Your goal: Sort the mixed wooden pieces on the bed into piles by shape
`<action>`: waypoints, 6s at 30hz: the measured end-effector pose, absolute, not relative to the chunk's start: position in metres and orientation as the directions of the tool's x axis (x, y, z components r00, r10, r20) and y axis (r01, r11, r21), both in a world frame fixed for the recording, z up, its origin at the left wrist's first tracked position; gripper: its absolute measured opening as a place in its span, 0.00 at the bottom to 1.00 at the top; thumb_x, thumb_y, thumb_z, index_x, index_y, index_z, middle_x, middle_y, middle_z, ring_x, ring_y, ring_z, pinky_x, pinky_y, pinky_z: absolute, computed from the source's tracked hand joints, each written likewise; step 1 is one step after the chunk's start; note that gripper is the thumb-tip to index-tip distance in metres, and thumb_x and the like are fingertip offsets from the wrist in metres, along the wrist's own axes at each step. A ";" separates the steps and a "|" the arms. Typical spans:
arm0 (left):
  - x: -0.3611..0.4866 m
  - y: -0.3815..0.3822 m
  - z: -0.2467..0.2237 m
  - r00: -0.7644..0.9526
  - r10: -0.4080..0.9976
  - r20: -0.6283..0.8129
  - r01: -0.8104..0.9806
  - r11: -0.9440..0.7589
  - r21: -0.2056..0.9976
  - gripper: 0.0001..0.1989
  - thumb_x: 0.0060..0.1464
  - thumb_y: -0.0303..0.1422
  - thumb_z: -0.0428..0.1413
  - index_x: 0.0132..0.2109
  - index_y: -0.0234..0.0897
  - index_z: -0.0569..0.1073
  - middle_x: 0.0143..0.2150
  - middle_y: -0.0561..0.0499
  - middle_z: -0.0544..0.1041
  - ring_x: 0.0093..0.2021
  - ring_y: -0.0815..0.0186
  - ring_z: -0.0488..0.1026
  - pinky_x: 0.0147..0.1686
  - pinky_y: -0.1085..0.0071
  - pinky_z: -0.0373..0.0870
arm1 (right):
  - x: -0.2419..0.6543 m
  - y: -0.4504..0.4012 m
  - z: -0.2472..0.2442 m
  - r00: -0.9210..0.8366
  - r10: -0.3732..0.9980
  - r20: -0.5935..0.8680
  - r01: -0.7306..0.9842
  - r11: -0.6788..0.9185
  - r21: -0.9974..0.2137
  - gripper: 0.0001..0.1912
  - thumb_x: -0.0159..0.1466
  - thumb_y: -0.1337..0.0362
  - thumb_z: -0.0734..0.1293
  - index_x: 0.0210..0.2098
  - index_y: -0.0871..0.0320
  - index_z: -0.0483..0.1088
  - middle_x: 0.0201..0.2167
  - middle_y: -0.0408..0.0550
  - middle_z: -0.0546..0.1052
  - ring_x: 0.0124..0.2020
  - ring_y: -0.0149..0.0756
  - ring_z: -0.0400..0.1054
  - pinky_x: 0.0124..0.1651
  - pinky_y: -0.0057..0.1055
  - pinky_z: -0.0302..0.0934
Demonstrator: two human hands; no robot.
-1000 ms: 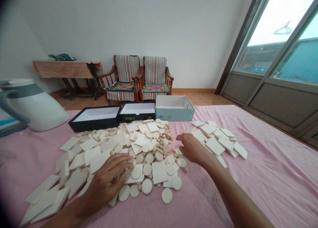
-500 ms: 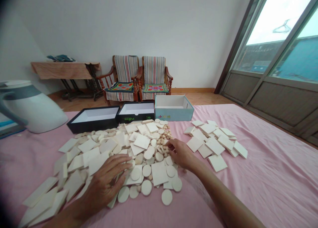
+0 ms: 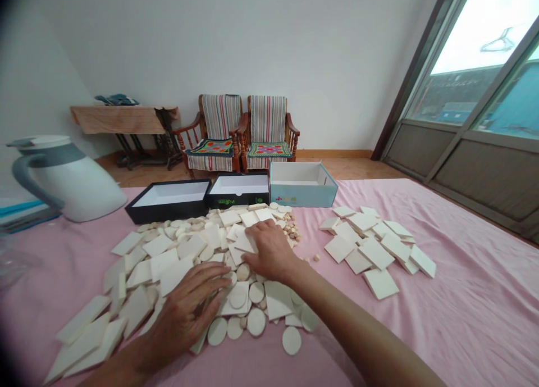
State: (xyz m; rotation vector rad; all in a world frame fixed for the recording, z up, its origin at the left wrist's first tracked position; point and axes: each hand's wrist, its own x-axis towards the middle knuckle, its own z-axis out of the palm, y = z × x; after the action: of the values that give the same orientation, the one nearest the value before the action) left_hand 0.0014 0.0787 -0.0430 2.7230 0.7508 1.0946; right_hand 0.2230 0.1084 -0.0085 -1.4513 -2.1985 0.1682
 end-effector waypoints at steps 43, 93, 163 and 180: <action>-0.001 0.078 -0.042 0.595 0.471 0.651 0.372 -0.879 0.297 0.11 0.58 0.22 0.52 0.48 0.35 0.72 0.47 0.43 0.74 0.53 0.60 0.68 0.51 0.60 0.71 | 0.293 0.157 -0.032 0.191 0.902 0.387 0.939 -0.052 -0.341 0.21 0.56 0.57 0.66 0.46 0.62 0.70 0.40 0.55 0.73 0.44 0.43 0.66 0.46 0.34 0.60; -0.002 0.078 -0.041 0.593 0.510 0.623 0.397 -0.858 0.326 0.12 0.57 0.22 0.51 0.47 0.35 0.73 0.47 0.42 0.75 0.52 0.59 0.69 0.51 0.59 0.71 | 0.279 0.193 -0.018 0.090 0.995 0.037 0.995 -0.088 -0.041 0.20 0.59 0.60 0.64 0.48 0.62 0.68 0.46 0.60 0.75 0.47 0.50 0.68 0.45 0.40 0.58; -0.003 0.077 -0.038 0.599 0.469 0.649 0.389 -0.879 0.276 0.12 0.58 0.22 0.52 0.47 0.35 0.72 0.47 0.43 0.75 0.53 0.60 0.68 0.51 0.62 0.70 | 0.196 0.167 0.000 0.100 0.984 0.151 0.981 -0.072 -0.180 0.19 0.60 0.55 0.62 0.42 0.63 0.71 0.43 0.61 0.75 0.45 0.49 0.69 0.47 0.41 0.59; -0.002 0.082 -0.040 0.570 0.466 0.677 0.418 -0.874 0.250 0.11 0.58 0.24 0.52 0.46 0.36 0.74 0.46 0.44 0.76 0.51 0.60 0.71 0.49 0.62 0.73 | 0.357 0.126 0.002 0.459 0.803 0.381 0.888 -0.398 -0.230 0.22 0.59 0.53 0.61 0.46 0.59 0.70 0.43 0.57 0.73 0.43 0.47 0.67 0.43 0.39 0.59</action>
State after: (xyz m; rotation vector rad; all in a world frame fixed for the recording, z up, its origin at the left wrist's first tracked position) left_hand -0.0018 0.0822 -0.0398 2.7283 0.7687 1.2047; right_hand 0.3571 0.1264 0.0016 -2.3151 -1.4218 -0.2919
